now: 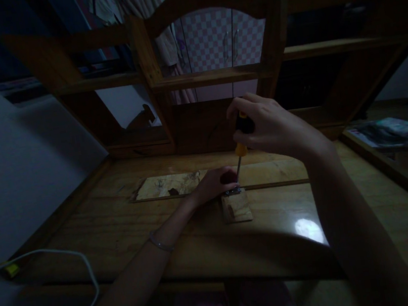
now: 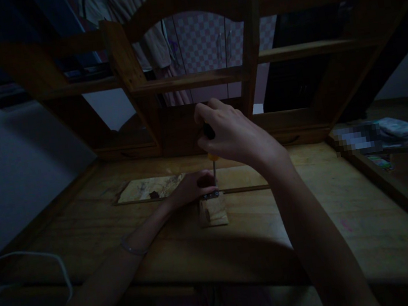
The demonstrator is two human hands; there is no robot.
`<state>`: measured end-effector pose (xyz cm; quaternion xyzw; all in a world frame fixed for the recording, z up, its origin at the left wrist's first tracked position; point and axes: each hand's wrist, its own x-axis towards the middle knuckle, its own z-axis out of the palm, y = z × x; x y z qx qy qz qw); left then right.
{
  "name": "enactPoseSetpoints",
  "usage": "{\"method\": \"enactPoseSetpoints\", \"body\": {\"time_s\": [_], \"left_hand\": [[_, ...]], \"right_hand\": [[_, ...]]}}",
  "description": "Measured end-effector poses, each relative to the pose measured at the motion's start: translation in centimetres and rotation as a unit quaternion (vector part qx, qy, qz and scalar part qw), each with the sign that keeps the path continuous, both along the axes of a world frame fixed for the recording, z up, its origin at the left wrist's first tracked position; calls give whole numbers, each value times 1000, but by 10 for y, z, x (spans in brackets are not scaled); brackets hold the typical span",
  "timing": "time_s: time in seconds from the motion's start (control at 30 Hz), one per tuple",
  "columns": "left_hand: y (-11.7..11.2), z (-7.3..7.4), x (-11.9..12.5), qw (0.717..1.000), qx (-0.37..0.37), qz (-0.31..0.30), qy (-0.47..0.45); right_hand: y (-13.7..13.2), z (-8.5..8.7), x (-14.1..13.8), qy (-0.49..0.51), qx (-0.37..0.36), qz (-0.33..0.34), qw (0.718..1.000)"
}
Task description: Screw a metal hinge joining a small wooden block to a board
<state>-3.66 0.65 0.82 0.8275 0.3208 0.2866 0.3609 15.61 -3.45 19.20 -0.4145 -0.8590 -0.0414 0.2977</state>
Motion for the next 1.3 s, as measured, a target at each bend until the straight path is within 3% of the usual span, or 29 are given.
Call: {"method": "enactPoseSetpoints", "body": {"time_s": [0.37,0.87,1.17,1.3], "left_hand": [[-6,4,1,1000,11,3,-11],[-7,2,4,998,66,23,10],[2,9,-3,999,-33,-25,16],[4,8,-4,999,-23,-42,6]], "right_hand": [[-7,-4,-11,-2,1,-13,1000],[-4,-1,-4,-13,-4,-4,1000],[-1,-2,0,-2,-19,5,1000],[2,-2,-1,0,-14,5,1000]]}}
